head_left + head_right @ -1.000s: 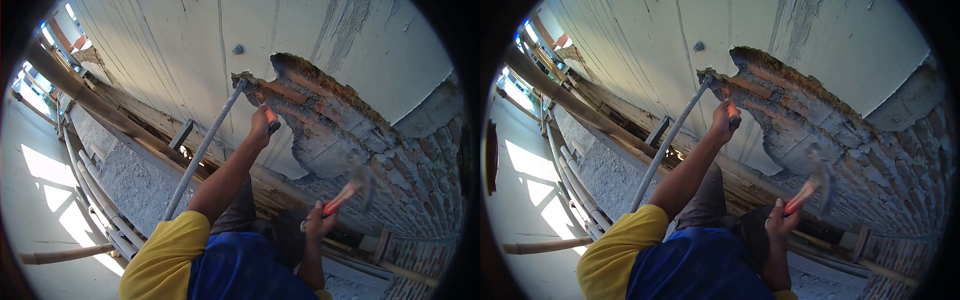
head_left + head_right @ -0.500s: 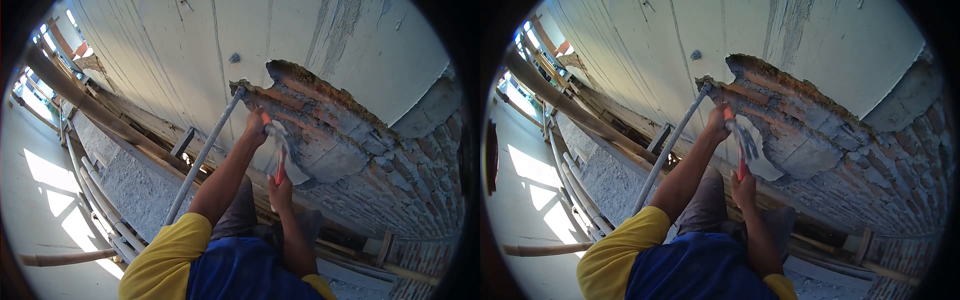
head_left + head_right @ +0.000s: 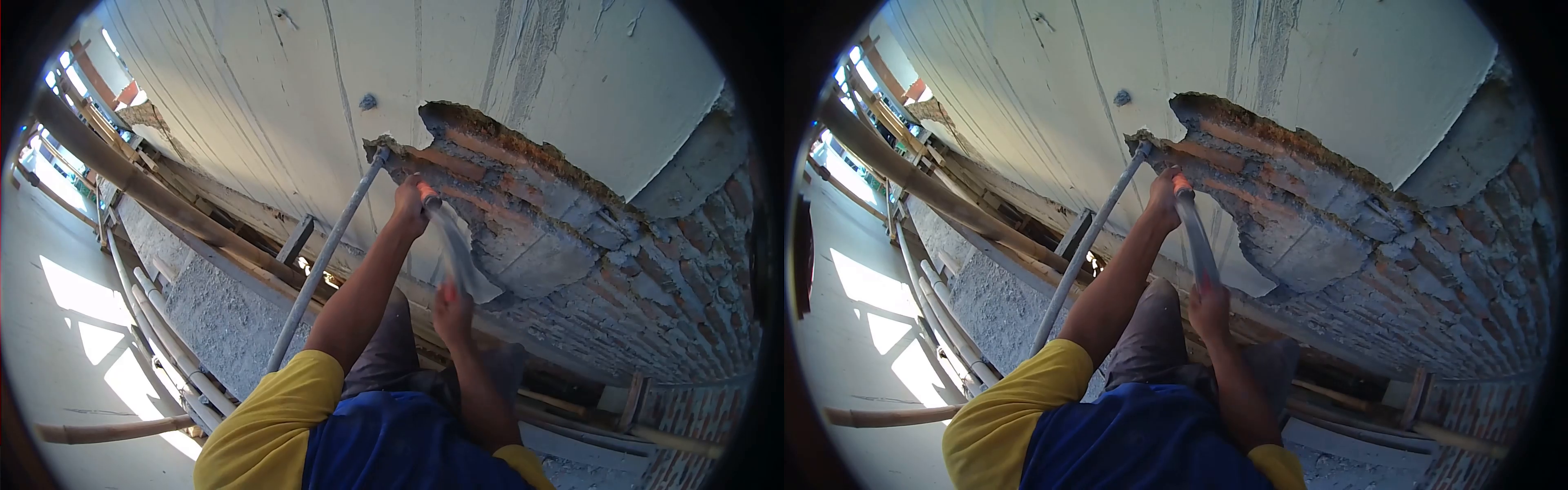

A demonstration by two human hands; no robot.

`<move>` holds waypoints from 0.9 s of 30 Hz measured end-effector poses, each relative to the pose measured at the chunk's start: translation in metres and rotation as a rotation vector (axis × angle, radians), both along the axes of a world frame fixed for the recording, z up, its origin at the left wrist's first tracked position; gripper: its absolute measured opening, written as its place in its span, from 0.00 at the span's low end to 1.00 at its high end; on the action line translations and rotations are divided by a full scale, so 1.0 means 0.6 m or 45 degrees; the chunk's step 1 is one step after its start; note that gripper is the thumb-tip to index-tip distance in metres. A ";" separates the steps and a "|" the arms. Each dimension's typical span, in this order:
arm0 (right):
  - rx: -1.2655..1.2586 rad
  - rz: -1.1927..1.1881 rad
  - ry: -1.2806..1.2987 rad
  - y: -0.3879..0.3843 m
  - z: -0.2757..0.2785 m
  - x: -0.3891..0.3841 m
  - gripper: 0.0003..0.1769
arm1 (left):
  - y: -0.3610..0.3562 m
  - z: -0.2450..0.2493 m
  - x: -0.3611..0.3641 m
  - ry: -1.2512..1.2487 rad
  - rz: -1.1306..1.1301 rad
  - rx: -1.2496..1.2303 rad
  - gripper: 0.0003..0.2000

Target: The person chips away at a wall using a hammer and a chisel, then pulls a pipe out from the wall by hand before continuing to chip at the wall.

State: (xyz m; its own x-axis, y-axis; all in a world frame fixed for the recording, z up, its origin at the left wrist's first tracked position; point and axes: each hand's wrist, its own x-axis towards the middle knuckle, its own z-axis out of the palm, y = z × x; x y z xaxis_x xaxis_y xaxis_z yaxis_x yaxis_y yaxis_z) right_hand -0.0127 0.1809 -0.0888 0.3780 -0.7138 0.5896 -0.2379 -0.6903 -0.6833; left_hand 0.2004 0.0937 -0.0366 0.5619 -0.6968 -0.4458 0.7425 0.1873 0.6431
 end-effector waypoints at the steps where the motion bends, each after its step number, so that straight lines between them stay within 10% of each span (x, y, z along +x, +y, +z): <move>1: 0.162 0.068 0.200 -0.004 -0.006 0.012 0.06 | -0.011 -0.018 0.008 -0.054 -0.006 -0.002 0.08; 7: 0.126 0.075 -0.131 0.021 0.090 -0.024 0.03 | -0.006 -0.018 0.020 0.077 -0.055 -0.130 0.08; 10: 0.156 0.239 -0.905 0.032 0.162 -0.024 0.06 | -0.002 -0.007 0.013 0.050 -0.033 -0.029 0.09; 12: 0.574 0.297 -0.922 0.028 0.168 -0.023 0.04 | -0.004 -0.012 0.017 0.038 -0.048 -0.016 0.09; 15: 0.954 0.159 -0.056 0.001 0.083 -0.019 0.05 | -0.006 -0.026 0.019 0.009 -0.055 -0.094 0.09; 17: 0.320 0.070 0.191 -0.008 0.021 0.029 0.09 | -0.009 -0.031 0.018 0.003 -0.035 -0.145 0.08; 20: 0.504 0.113 0.047 0.018 0.055 -0.011 0.07 | -0.008 -0.040 0.010 0.058 -0.009 -0.141 0.08; 27: -0.047 0.381 -1.106 0.015 0.156 -0.029 0.07 | -0.014 -0.009 0.018 0.055 -0.045 -0.063 0.08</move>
